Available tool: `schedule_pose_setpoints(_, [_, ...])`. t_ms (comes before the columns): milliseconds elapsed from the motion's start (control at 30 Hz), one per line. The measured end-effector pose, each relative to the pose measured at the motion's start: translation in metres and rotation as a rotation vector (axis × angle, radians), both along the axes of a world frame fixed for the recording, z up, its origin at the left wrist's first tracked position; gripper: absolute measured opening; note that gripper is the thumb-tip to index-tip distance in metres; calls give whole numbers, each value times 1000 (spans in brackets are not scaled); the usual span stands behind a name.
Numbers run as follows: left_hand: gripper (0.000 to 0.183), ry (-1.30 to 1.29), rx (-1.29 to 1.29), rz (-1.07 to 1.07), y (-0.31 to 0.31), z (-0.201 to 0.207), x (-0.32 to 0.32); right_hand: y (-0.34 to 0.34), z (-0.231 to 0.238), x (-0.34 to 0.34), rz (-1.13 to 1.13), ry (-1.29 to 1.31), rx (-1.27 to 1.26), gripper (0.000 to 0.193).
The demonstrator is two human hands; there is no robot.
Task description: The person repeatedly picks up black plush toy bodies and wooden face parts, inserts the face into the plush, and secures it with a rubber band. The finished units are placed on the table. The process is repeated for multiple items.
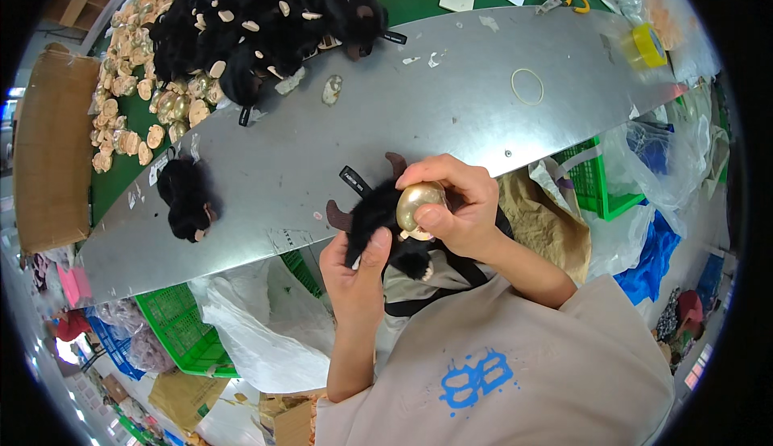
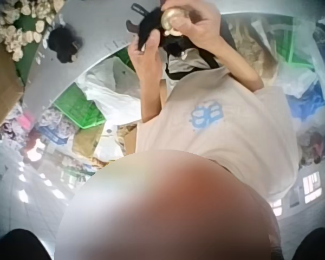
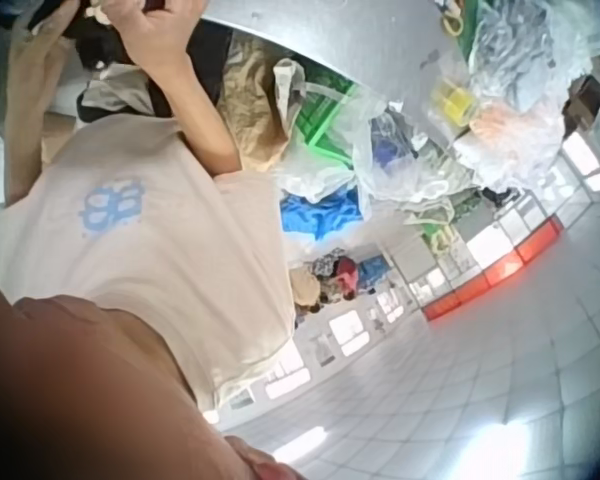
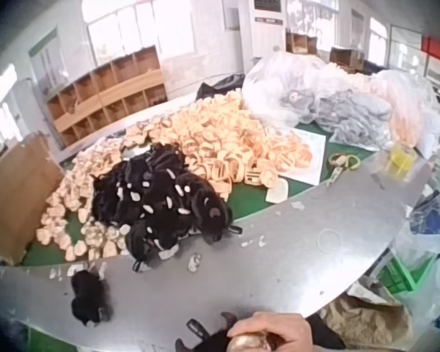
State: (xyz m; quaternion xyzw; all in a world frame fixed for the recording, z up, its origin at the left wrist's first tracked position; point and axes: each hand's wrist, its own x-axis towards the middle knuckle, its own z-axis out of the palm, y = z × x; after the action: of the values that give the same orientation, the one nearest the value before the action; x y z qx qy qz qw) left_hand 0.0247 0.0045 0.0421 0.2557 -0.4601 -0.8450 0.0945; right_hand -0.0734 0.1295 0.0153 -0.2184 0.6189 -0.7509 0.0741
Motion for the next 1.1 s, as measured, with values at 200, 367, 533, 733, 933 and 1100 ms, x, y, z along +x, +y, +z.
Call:
schedule_pose_setpoints(200, [27,-35,-215,-44,-1,0,1,4,-2,-1,6,63,32,31])
schedule_pose_setpoints(367, [28,-13,-275,-33,0,3,-1,4,-3,-5,12,241,91,45])
schedule_pose_setpoints(533, [26,-6,-293,-14,2,5,-3,1,-8,-8,-82,412,173,43])
schedule_pose_setpoints(733, [28,37,-329,-69,3,2,-2,2,-2,-6,-206,677,335,38])
schedule_pose_setpoints(933, [29,83,-207,-69,-3,6,-6,6,13,-11,-1,639,380,32])
schedule_pose_setpoints(1100, [27,64,-239,-148,-15,13,4,26,31,-16,337,-3,216,45])
